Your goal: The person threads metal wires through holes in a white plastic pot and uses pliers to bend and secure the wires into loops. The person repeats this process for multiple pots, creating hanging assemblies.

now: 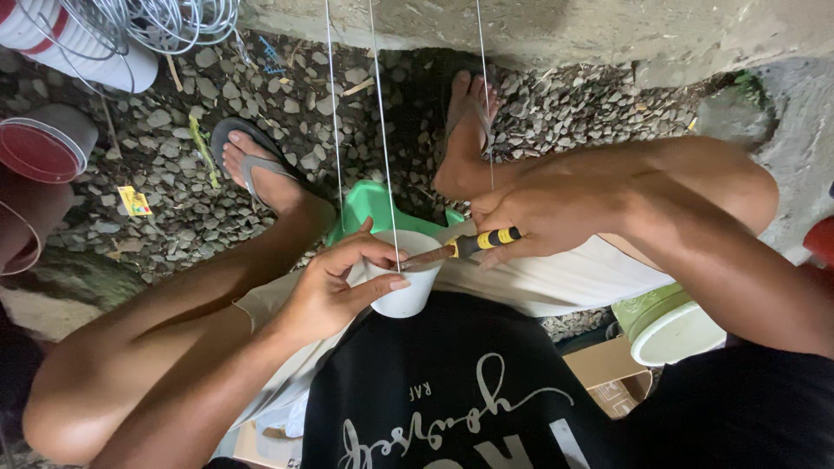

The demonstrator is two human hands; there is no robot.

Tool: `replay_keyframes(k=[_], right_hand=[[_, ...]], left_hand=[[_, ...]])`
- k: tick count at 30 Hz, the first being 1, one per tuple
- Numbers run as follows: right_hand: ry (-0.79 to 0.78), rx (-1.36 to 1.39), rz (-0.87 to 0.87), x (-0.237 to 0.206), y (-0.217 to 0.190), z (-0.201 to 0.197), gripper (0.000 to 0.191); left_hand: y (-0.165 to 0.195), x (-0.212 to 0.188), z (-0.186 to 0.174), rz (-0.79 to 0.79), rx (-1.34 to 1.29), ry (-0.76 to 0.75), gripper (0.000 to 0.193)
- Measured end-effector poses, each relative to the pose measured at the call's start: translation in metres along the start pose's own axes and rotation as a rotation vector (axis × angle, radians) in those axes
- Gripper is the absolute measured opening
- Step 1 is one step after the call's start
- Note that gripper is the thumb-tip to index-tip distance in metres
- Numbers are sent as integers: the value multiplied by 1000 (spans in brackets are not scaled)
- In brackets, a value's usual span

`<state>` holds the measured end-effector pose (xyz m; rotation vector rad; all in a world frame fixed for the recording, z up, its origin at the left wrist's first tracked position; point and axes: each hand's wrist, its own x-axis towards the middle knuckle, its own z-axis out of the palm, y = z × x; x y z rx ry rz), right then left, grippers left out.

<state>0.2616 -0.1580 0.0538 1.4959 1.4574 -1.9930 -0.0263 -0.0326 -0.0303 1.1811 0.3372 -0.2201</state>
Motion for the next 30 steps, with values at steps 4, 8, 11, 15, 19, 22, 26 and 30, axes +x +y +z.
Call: replay_keyframes(k=[4,8,11,15,19,22,26,30], right_hand=[[-1,4,-35,3,3,3,43],[12,15,-48,6,6,9,47],[0,73,-25,6,9,12,50],[14,99,-34,4,10,14,49],[22,86,-20,-1,10,13,41],[68,89,-46,-4,8,10,36],[-124,-24,191,-7,6,10,31],[116,23,-60,-8,13,14,37]], left_hand=[[-4,-1,0,-27,-57,-4,29],[-8,-1,0,-36,-88,6,25],[-9,0,0,-49,-117,13,23],[-7,1,0,-76,-54,6,22],[-6,2,-1,-64,-65,6,17],[-6,1,1,-87,-103,21,14],[-6,1,5,-158,-200,38,14],[-8,0,8,-194,-187,25,14]])
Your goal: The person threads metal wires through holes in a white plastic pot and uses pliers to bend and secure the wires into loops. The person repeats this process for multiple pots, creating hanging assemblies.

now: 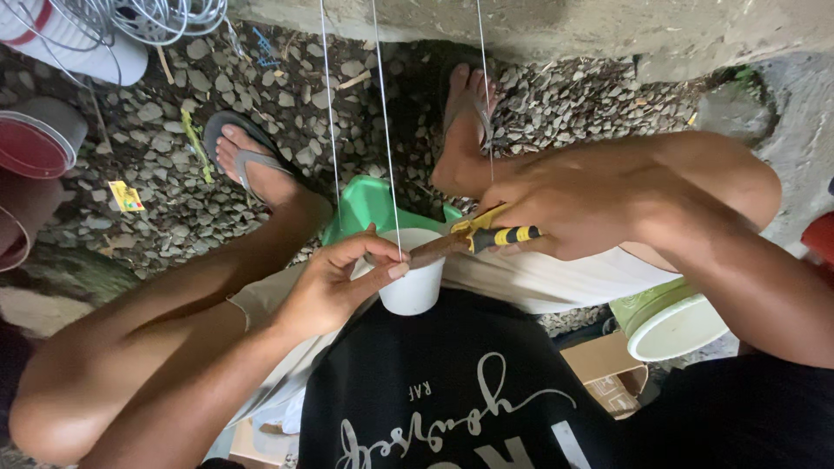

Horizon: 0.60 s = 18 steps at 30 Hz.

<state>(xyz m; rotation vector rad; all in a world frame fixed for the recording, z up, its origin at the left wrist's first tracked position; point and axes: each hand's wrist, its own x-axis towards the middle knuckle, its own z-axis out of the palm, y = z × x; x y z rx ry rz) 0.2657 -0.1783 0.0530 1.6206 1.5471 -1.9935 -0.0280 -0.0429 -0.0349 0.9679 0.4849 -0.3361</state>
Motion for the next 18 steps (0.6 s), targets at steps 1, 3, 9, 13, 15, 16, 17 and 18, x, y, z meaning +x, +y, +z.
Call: replay_keyframes(k=[1,3,9,13,15,16,17,18], right_hand=[[30,20,-23,0,2,3,41],[33,18,-6,0,6,8,46],[60,-66,-14,-5,-5,22,57],[-35,-60,125,-6,-16,21,43],[-23,-65,105,-6,-19,23,40],[-18,-81,95,-7,-19,24,39],[-11,-98,85,-7,-19,26,38],[60,-96,17,-7,-19,29,38]], left_hand=[[0,0,-1,28,34,-7,14],[-1,1,-2,60,84,-15,13],[-1,0,6,-4,88,-26,13],[-2,0,8,18,123,-14,13],[-3,-2,9,22,139,-10,12],[-4,-3,9,9,150,-9,13],[-5,-3,9,-3,162,-9,13],[-6,-3,9,0,151,-10,13]])
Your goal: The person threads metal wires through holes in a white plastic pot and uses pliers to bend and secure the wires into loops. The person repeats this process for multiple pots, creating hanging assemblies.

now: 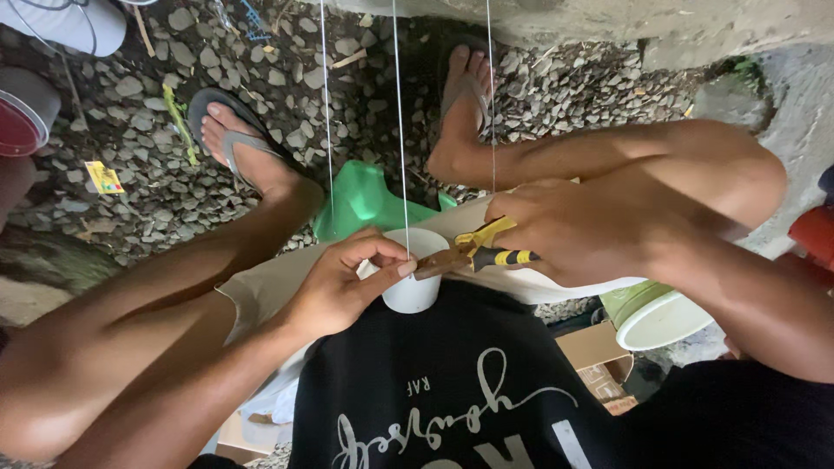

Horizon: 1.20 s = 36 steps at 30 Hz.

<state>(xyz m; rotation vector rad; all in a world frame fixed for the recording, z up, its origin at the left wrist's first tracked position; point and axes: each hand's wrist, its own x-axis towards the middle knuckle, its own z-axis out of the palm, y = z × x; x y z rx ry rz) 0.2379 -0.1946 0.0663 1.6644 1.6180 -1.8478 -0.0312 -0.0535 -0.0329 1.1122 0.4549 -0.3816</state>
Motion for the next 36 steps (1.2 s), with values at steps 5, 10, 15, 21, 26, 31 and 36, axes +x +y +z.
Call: replay_keyframes(k=[5,10,15,21,26,31,36], right_hand=[[98,85,-123,6,5,10,40],[101,93,-110,7,6,16,44],[306,-17,-191,4,4,22,37],[272,106,-201,5,4,24,35],[201,115,-151,5,2,26,32],[175,116,-135,5,6,26,36],[151,125,-208,10,11,24,42]], left_hand=[[-2,1,0,33,-18,-7,14],[0,-1,-1,-8,4,-3,12],[0,0,0,-3,-30,-5,13],[2,-1,0,8,-13,-5,14],[3,-1,0,-12,-1,-3,12],[0,1,0,57,-16,-5,15],[1,0,1,20,-3,-2,14]])
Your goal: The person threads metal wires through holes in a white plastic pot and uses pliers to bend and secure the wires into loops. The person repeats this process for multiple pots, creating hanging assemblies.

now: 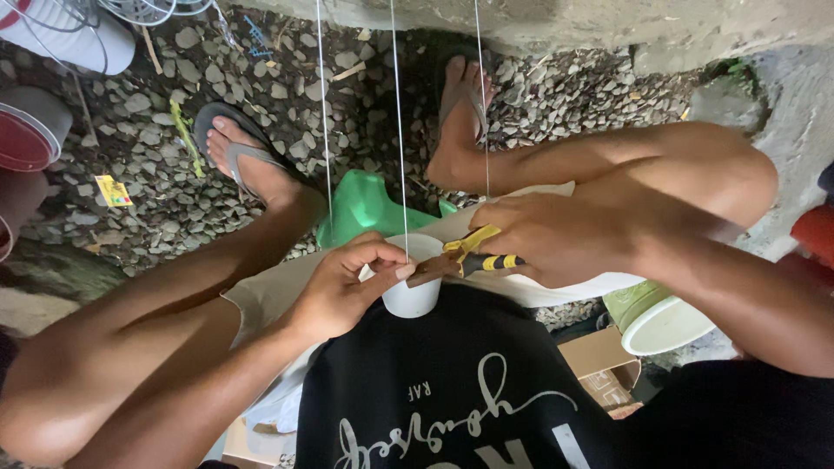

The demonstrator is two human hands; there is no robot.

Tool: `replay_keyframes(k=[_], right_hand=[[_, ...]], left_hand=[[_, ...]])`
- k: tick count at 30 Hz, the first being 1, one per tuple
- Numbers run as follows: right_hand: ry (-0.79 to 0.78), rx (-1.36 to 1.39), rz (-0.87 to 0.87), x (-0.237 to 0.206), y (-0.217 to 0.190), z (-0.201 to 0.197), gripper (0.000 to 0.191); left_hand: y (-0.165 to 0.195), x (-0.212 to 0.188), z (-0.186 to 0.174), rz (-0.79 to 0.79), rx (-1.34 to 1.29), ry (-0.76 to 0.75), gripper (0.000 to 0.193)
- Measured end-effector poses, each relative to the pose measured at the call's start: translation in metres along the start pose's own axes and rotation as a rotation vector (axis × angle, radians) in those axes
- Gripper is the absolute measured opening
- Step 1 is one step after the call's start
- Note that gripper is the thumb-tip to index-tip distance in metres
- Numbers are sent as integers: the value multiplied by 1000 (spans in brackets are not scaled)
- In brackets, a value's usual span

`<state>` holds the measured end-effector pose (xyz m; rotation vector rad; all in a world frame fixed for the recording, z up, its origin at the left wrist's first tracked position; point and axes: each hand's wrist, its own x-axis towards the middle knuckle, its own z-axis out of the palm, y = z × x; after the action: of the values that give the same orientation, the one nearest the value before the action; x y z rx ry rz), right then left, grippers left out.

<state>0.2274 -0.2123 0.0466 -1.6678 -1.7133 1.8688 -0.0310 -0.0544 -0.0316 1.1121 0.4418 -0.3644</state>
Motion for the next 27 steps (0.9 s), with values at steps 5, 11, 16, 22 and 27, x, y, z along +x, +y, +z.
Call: replay_keyframes(k=[5,11,16,22,27], right_hand=[[8,41,36,-2,-5,1,32],[-24,102,123,-4,-9,4,38],[52,91,44,-5,-9,7,34],[48,16,93,-6,-11,10,32],[48,-1,97,-5,-12,9,42]], left_hand=[[1,1,-1,-3,-12,-8,13],[1,1,-1,-45,-3,-27,12],[-1,3,0,-15,0,-17,11],[1,2,-1,-1,-27,-14,9],[4,3,-2,17,27,-7,9]])
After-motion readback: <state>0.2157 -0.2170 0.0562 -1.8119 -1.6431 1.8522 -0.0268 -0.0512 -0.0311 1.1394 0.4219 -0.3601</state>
